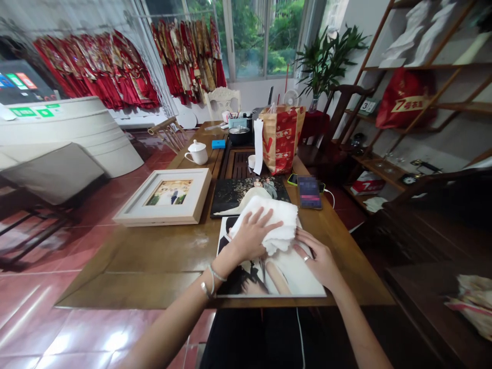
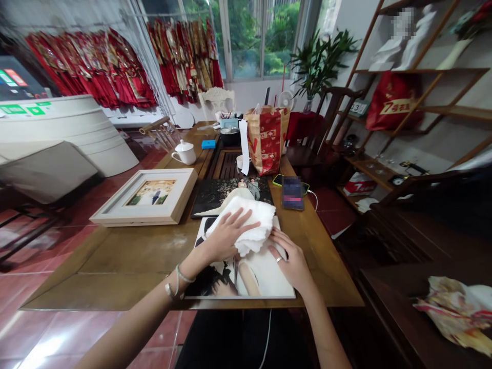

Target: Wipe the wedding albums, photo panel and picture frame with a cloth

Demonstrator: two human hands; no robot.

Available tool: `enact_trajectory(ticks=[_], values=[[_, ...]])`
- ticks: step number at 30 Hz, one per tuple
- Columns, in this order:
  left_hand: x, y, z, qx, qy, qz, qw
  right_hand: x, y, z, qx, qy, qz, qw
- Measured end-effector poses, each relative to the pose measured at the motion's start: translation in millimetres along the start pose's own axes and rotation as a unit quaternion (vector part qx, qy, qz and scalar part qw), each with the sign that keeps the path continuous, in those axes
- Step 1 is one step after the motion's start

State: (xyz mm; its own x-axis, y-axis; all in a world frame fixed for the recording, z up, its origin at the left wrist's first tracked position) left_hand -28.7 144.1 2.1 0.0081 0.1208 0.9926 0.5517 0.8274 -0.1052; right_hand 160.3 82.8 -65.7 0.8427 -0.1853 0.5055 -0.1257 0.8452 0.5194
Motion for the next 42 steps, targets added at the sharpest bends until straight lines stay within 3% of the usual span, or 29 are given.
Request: enact_trajectory(ticks=[5, 9, 12, 16, 22, 25, 30, 37, 39, 42], values=[[-6.6, -58.3, -3.0, 0.073, -0.022, 0.027, 0.997, -0.2, -0.1, 2.2, 0.008, 0.013, 0.009, 1.000], [-19.7, -106.1, -24.0, 0.102, -0.044, 0.063, 0.992, 0.2, 0.2, 2.0, 0.011, 0.006, 0.015, 1.000], [-28.0, -123.7, -37.2, 0.096, -0.059, 0.083, 0.990, 0.4, 0.4, 2.3, 0.023, 0.008, 0.018, 1.000], [-22.6, -111.3, -31.2, 0.108, -0.063, 0.055, 0.991, 0.5, -0.3, 1.8, 0.013, 0.008, 0.017, 1.000], [-9.8, -57.0, 14.6, 0.201, -0.035, -0.036, 0.978, 0.4, -0.9, 1.7, 0.004, 0.020, 0.008, 1.000], [-9.6, -47.1, 32.3, 0.242, -0.032, -0.066, 0.967, 0.8, -0.5, 2.2, 0.005, 0.023, 0.006, 1.000], [-13.5, -75.0, 26.8, 0.235, -0.035, -0.046, 0.970, 0.8, 0.2, 3.3, 0.004, 0.024, 0.007, 1.000], [-26.2, -143.7, -22.1, 0.177, -0.032, 0.014, 0.984, 1.0, 0.2, 3.4, 0.010, 0.013, 0.010, 1.000], [-27.4, -149.8, -27.8, 0.160, -0.041, 0.007, 0.986, 1.1, 0.2, 3.7, 0.015, 0.014, 0.009, 1.000], [-24.5, -138.4, -22.7, 0.153, -0.054, 0.009, 0.987, 1.3, 0.2, 3.9, 0.015, 0.016, 0.006, 1.000]])
Point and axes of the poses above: each hand's wrist, its own y-axis towards the middle knuckle, its own x-axis out of the back of the hand, z = x × y, the point moved 3 cm from there along y, towards the middle knuckle, and after that the axes turned 15 degrees about x, right-handed, at the moved point
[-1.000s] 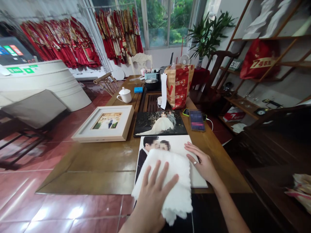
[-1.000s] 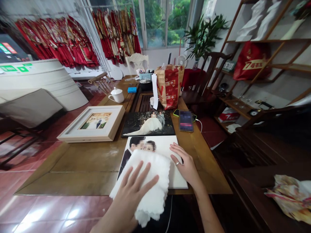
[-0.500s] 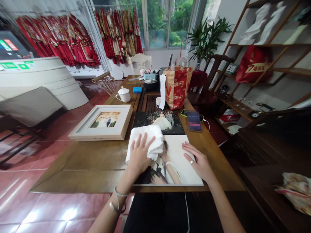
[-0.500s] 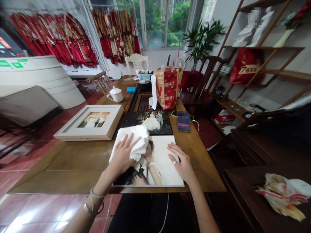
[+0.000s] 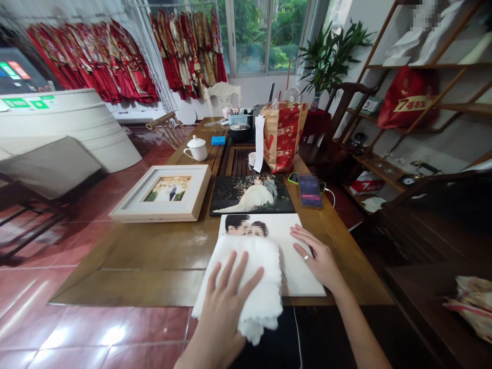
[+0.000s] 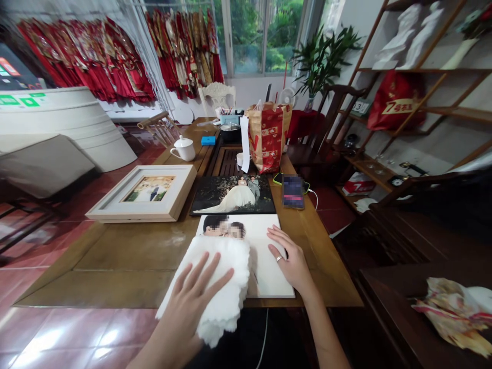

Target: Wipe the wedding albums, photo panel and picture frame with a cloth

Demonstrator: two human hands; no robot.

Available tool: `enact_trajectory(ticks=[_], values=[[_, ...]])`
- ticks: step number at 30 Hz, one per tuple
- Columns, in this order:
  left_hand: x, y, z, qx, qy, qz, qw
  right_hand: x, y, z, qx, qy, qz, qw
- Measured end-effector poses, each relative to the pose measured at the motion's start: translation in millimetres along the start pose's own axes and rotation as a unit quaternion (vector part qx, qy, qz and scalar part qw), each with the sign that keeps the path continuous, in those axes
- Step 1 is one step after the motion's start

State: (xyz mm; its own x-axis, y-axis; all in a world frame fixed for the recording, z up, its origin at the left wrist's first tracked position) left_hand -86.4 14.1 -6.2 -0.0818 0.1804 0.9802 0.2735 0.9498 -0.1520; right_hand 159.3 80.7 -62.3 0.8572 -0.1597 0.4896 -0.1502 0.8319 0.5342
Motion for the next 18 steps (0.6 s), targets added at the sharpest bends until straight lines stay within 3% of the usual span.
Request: enact_trajectory(ticks=[5, 8, 11, 14, 18], values=[[15.1, 59.5, 6.5, 0.032, 0.009, -0.013, 0.999, 0.1, -0.4, -1.1, -0.015, 0.010, 0.003, 1.000], [20.0, 95.0, 10.5, 0.050, 0.014, -0.051, 0.997, 0.2, -0.5, -1.7, -0.018, 0.013, 0.002, 1.000], [20.2, 115.4, 14.6, 0.074, 0.019, -0.094, 0.993, -0.1, -0.4, -1.9, -0.013, 0.011, 0.001, 1.000], [17.4, 112.8, 15.8, 0.079, 0.025, -0.099, 0.992, -0.1, -0.1, -1.9, -0.006, 0.012, -0.002, 1.000], [11.4, 74.5, 14.2, 0.072, 0.022, -0.061, 0.995, 0.2, -0.1, -2.1, -0.009, 0.009, -0.002, 1.000]])
Point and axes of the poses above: each hand's wrist, its own y-axis towards the middle knuckle, its own x-axis out of the back of the hand, z = x × y, the point moved 3 cm from there along y, towards the middle knuckle, and after that the axes turned 15 degrees about x, right-handed, at the moved point
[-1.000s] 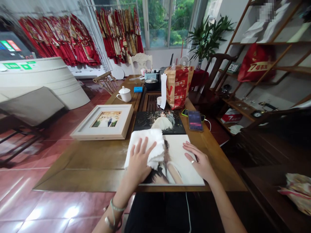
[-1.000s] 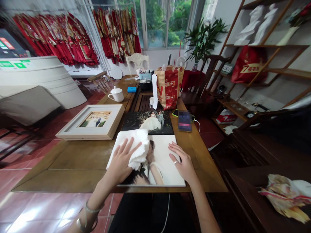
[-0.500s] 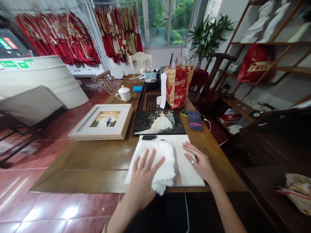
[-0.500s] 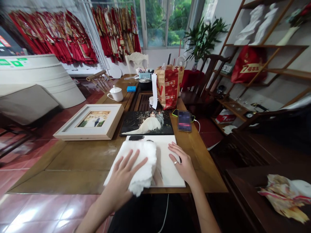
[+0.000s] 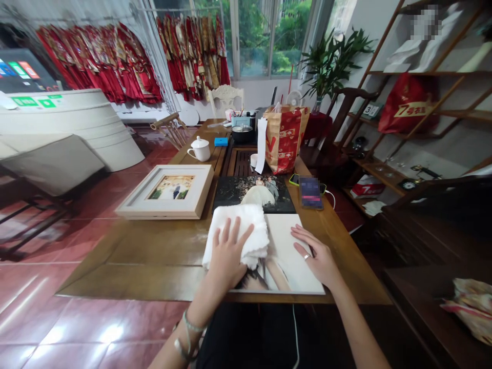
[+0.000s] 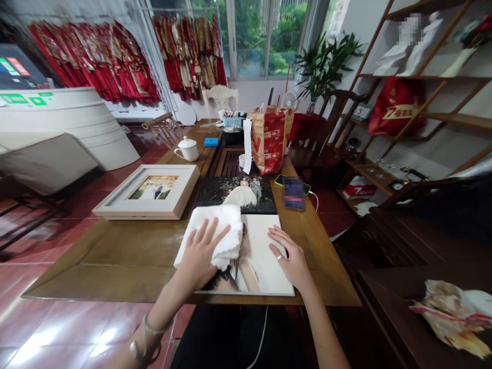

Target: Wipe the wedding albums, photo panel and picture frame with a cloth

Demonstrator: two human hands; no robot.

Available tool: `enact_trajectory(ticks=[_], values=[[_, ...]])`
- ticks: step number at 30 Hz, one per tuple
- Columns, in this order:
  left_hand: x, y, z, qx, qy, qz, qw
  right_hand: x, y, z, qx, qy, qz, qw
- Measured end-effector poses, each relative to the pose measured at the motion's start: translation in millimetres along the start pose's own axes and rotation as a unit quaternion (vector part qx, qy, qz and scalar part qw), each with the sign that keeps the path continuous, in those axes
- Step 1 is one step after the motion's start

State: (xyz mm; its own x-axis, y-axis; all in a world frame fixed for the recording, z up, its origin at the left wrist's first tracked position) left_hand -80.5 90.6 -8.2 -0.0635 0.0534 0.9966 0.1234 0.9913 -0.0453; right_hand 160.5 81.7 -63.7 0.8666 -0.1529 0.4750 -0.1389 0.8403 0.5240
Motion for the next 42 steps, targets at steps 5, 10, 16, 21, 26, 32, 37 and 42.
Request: enact_trajectory(ticks=[5, 10, 16, 21, 26, 32, 37, 42], values=[[-3.9, -68.9, 2.7, -0.010, -0.010, 0.055, 0.998, -0.2, -1.4, -1.1, 0.005, -0.006, -0.002, 1.000], [-8.6, -92.4, -7.9, -0.026, -0.033, 0.062, 0.997, -0.7, -2.3, -3.4, 0.015, -0.009, -0.003, 1.000], [-8.9, -32.4, -21.9, -0.057, -0.054, 0.021, 0.997, -0.1, -1.1, -2.7, 0.010, -0.008, 0.001, 1.000], [-5.6, 27.3, -50.4, -0.025, -0.029, 0.010, 0.999, -0.8, -0.2, -3.1, 0.011, -0.012, -0.017, 1.000], [-13.1, 21.4, -81.7, -0.048, -0.033, -0.009, 0.998, 0.0, -3.3, -12.0, -0.002, -0.007, -0.030, 1.000], [-22.0, -31.4, -65.3, -0.060, -0.062, -0.006, 0.996, 1.5, -2.4, -7.7, 0.012, 0.010, -0.013, 1.000], [-23.3, -81.4, -42.7, -0.076, -0.066, 0.073, 0.992, 0.5, 0.7, -0.3, 0.013, -0.002, 0.007, 1.000], [-14.1, -92.6, -28.0, -0.090, -0.072, 0.108, 0.987, -0.1, -0.1, -0.8, 0.015, -0.006, 0.005, 1.000]])
Point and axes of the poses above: each hand's wrist, its own y-axis towards the middle knuckle, its own x-axis out of the back of the hand, z = x × y, the point moved 3 cm from there along y, towards the middle knuckle, and after that the axes turned 15 degrees about x, right-handed, at the moved point
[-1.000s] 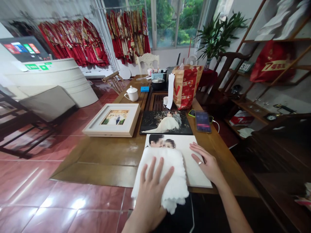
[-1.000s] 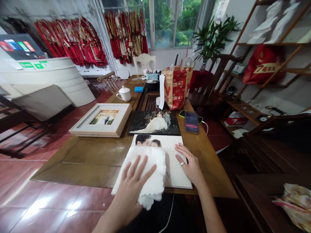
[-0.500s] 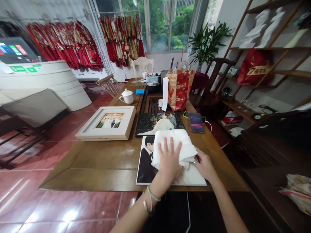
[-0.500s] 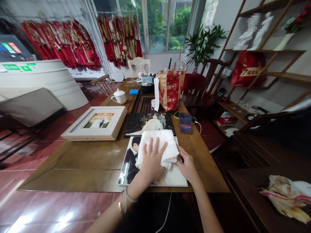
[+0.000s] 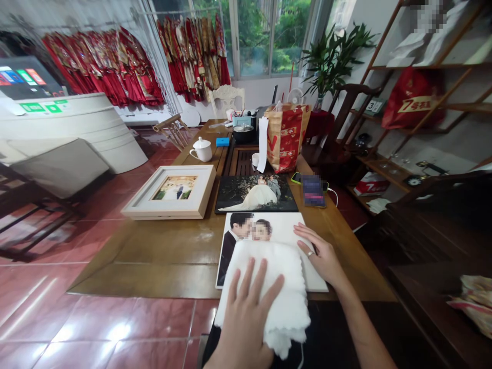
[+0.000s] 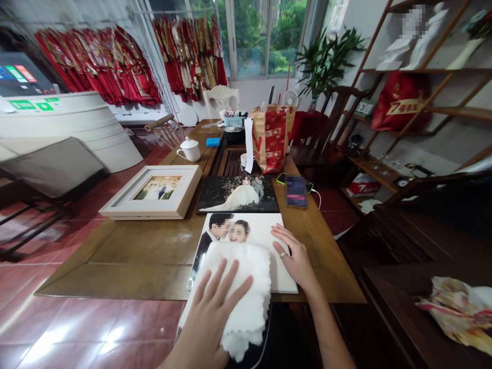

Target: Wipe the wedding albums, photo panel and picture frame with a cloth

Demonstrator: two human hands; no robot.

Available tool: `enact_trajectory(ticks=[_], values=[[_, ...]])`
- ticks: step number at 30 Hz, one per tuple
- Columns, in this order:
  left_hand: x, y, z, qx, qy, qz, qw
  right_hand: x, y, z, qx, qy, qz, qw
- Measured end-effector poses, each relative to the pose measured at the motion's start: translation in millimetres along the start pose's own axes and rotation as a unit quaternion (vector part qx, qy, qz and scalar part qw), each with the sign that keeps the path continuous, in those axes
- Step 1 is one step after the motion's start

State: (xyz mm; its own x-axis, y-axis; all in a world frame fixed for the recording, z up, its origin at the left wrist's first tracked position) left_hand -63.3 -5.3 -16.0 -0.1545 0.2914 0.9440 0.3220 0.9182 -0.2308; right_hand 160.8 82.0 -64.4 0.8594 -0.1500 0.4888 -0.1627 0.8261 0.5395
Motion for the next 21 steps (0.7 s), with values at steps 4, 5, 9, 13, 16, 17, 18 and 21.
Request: enact_trajectory(ticks=[4, 5, 9, 13, 16, 17, 18, 21], values=[[20.8, 32.2, 11.9, 0.075, 0.022, -0.036, 0.996, -0.4, -0.1, -0.4, -0.009, 0.001, -0.001, 1.000], [25.3, 44.6, 12.2, 0.085, 0.024, -0.052, 0.995, -0.5, 0.1, -0.3, -0.009, 0.003, -0.002, 1.000], [32.3, 93.2, -8.1, 0.109, 0.037, -0.103, 0.988, -0.9, -0.2, -2.1, -0.011, 0.012, -0.014, 1.000], [22.0, 108.0, -50.8, 0.156, 0.096, -0.127, 0.975, -0.3, -2.8, -7.2, -0.022, 0.024, -0.029, 0.999], [8.2, 87.7, -72.2, 0.174, 0.145, -0.124, 0.966, 0.8, -3.2, -9.1, -0.021, 0.048, -0.038, 0.998], [3.2, 76.5, -75.2, 0.167, 0.155, -0.119, 0.966, 1.2, -2.6, -8.7, -0.016, 0.057, -0.040, 0.997], [-1.8, 64.1, -76.6, 0.151, 0.161, -0.115, 0.968, 1.7, -1.8, -7.7, -0.009, 0.062, -0.040, 0.997], [-14.6, 27.1, -74.0, 0.073, 0.152, -0.124, 0.978, 2.8, 0.9, -2.9, 0.005, 0.060, -0.030, 0.998]])
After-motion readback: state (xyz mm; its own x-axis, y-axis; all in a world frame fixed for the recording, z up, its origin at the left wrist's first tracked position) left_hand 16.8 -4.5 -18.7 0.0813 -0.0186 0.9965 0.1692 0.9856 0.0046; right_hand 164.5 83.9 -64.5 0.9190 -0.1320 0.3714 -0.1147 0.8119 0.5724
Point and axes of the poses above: each hand's wrist, its own y-axis towards the middle knuckle, its own x-axis out of the back of the hand, z = x × y, the point moved 3 cm from there along y, towards the middle knuckle, and after that the axes turned 15 degrees about x, right-handed, at the moved point
